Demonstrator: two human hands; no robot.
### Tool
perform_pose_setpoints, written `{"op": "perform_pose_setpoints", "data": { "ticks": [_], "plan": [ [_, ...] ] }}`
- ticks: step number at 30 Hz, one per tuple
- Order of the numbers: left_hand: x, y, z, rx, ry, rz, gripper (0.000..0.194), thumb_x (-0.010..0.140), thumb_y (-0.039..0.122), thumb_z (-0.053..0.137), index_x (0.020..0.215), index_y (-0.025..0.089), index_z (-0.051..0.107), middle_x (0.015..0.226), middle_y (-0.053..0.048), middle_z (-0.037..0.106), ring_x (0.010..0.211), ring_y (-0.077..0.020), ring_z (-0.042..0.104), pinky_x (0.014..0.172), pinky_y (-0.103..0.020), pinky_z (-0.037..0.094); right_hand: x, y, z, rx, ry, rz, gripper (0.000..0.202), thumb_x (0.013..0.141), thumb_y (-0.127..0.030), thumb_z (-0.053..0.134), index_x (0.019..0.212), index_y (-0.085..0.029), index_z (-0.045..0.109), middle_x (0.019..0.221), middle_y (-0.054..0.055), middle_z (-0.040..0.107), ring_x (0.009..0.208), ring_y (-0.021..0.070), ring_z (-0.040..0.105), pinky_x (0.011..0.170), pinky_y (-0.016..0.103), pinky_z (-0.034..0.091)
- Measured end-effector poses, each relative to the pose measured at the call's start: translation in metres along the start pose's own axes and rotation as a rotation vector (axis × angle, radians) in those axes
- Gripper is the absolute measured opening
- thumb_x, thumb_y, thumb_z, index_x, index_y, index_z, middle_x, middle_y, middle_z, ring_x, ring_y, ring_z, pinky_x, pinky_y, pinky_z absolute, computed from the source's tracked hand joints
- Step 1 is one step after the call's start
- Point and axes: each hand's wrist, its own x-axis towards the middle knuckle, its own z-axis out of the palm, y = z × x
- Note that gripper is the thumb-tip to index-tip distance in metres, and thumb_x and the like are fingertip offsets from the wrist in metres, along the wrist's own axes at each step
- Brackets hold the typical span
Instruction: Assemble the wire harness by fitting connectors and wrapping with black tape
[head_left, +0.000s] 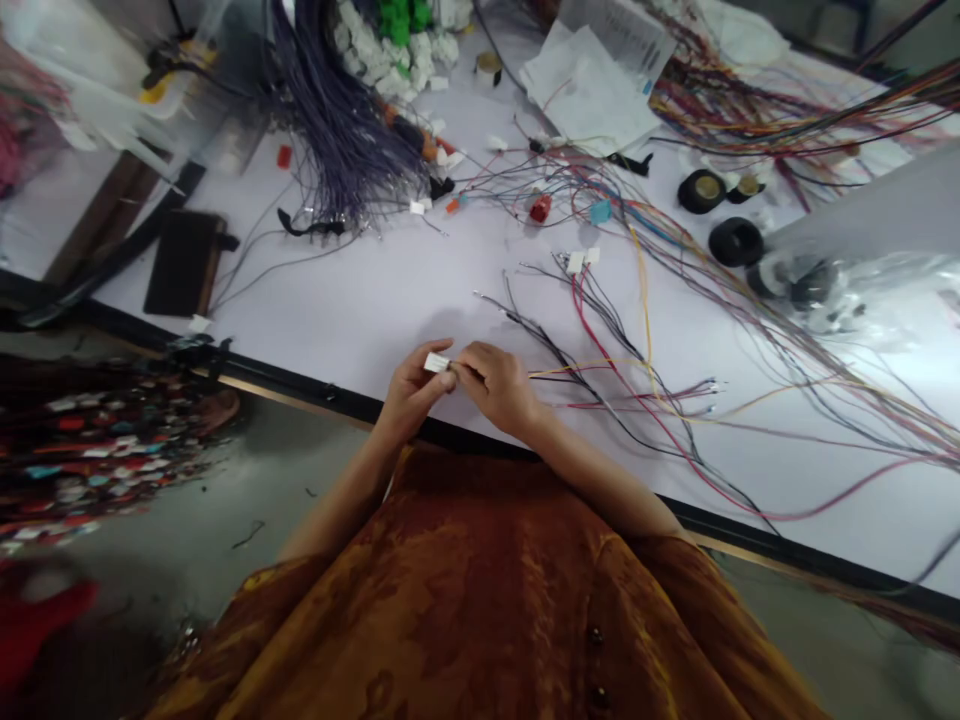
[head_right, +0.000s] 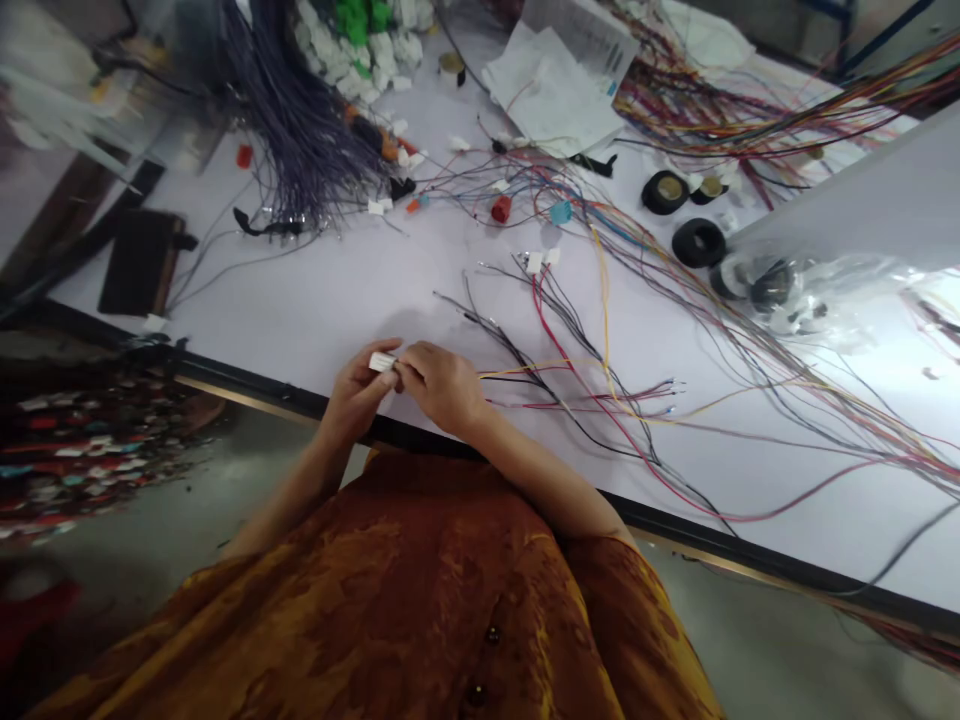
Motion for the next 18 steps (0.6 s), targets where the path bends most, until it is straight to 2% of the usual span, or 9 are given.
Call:
{"op": "perform_pose_setpoints", "data": {
  "ticks": [3, 5, 8, 11, 15, 17, 18],
  "plan": [
    [0.001, -0.012, 0.010, -0.223, 0.047, -0.079, 0.037, 0.075, 0.045, 0.080, 0.100, 0.020, 0.070, 0.075, 0.000, 0.063, 0.065, -0.0092, 0.057, 0.067, -0.024, 0.049, 0.002, 0.000, 0.003, -0.091, 0.056, 0.014, 0.019, 0.096, -0.020, 0.049, 0.077, -0.020, 0.053, 0.083, 0.004, 0.057, 0.080, 0.0164, 0.051, 0.076, 0.029, 0.037],
    [0.002, -0.017, 0.017, -0.256, 0.100, -0.076, 0.031, 0.077, 0.045, 0.078, 0.092, 0.020, 0.069, 0.078, -0.001, 0.065, 0.069, -0.0096, 0.059, 0.071, -0.025, 0.050, -0.001, 0.004, 0.005, -0.133, 0.115, 0.013, 0.019, 0.095, -0.021, 0.052, 0.075, -0.020, 0.051, 0.087, 0.006, 0.057, 0.085, 0.0181, 0.050, 0.080, 0.031, 0.038],
    [0.001, -0.016, 0.023, -0.208, 0.177, -0.019, 0.024, 0.081, 0.041, 0.075, 0.092, 0.020, 0.067, 0.083, 0.000, 0.067, 0.070, -0.0083, 0.059, 0.072, -0.023, 0.051, -0.009, 0.014, 0.008, -0.077, 0.171, 0.018, 0.021, 0.096, -0.026, 0.054, 0.076, -0.021, 0.048, 0.088, 0.005, 0.055, 0.082, 0.0166, 0.050, 0.075, 0.029, 0.039],
    [-0.001, -0.011, 0.024, -0.073, 0.229, 0.022, 0.018, 0.081, 0.032, 0.075, 0.089, 0.019, 0.067, 0.081, 0.001, 0.067, 0.070, -0.0073, 0.059, 0.072, -0.021, 0.051, -0.017, 0.022, 0.009, -0.033, 0.148, 0.047, 0.019, 0.098, -0.029, 0.052, 0.081, -0.020, 0.050, 0.085, 0.003, 0.055, 0.075, 0.0141, 0.050, 0.068, 0.027, 0.037],
    [-0.005, -0.008, 0.028, 0.181, 0.292, 0.101, 0.018, 0.080, 0.030, 0.075, 0.090, 0.018, 0.067, 0.080, 0.001, 0.068, 0.071, -0.0098, 0.064, 0.073, -0.023, 0.053, -0.024, 0.032, 0.008, -0.064, 0.118, 0.085, 0.013, 0.099, -0.031, 0.052, 0.102, -0.019, 0.056, 0.093, 0.004, 0.062, 0.079, 0.0133, 0.057, 0.068, 0.024, 0.040],
    [-0.005, -0.007, 0.031, 0.168, 0.356, 0.098, 0.022, 0.079, 0.032, 0.076, 0.091, 0.017, 0.066, 0.086, -0.001, 0.070, 0.071, -0.0098, 0.065, 0.072, -0.023, 0.054, -0.029, 0.039, 0.006, -0.126, 0.072, 0.068, 0.015, 0.100, -0.030, 0.051, 0.106, -0.018, 0.058, 0.097, 0.005, 0.064, 0.082, 0.0133, 0.059, 0.068, 0.024, 0.043],
    [-0.005, -0.007, 0.033, 0.093, 0.382, 0.046, 0.024, 0.077, 0.032, 0.078, 0.090, 0.017, 0.065, 0.089, -0.001, 0.070, 0.071, -0.0092, 0.065, 0.072, -0.022, 0.055, -0.033, 0.043, 0.005, -0.167, 0.046, 0.052, 0.016, 0.100, -0.030, 0.050, 0.105, -0.019, 0.060, 0.098, 0.005, 0.064, 0.083, 0.0135, 0.060, 0.069, 0.024, 0.044]
  ]
}}
